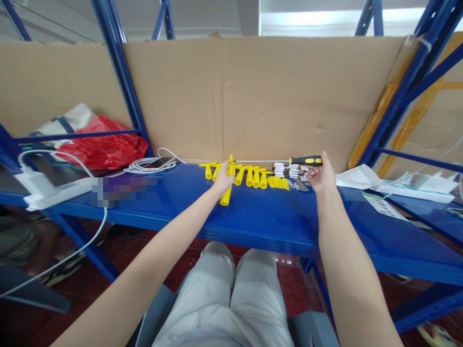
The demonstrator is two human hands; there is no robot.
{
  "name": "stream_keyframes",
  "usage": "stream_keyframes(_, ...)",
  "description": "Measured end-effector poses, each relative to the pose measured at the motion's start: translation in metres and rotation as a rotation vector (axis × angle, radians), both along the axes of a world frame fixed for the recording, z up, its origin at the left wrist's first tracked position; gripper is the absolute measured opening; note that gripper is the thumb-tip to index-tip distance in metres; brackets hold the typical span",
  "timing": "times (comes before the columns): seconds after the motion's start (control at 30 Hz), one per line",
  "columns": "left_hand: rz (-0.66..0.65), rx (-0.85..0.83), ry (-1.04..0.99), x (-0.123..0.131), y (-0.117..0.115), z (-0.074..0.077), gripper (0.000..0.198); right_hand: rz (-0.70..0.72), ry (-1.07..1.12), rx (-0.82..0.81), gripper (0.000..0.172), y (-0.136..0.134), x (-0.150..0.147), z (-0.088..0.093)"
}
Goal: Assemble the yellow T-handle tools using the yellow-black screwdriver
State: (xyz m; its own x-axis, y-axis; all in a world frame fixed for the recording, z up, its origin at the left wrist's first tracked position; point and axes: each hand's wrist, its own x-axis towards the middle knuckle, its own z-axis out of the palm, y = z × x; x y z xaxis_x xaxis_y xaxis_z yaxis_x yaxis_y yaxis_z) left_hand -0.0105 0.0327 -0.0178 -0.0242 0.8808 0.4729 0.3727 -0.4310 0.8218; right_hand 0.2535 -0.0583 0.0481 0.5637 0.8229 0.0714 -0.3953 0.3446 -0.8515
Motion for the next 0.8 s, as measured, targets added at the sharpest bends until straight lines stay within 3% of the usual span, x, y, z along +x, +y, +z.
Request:
stream_keyframes(0.37, -0.073, 0.021, -0.077, -0.001, -0.024, 0.026, 0.077, -0.007, 0.032, -0.092, 0.03, -0.007, -0.013, 0.001)
stream_keyframes(0.57, -0.075, -0.017, 0.279, -0.008, -0.014, 0.048, 0.073, -0.055, 0.082, -0.106, 0.027, -0.004, -0.009, 0.002)
stream_keyframes(0.8, -0.037, -0.034, 0.519, 0.0, 0.019, 0.066, 0.059, -0.209, 0.018, -0.18, 0.02, -0.015, -0.008, 0.026)
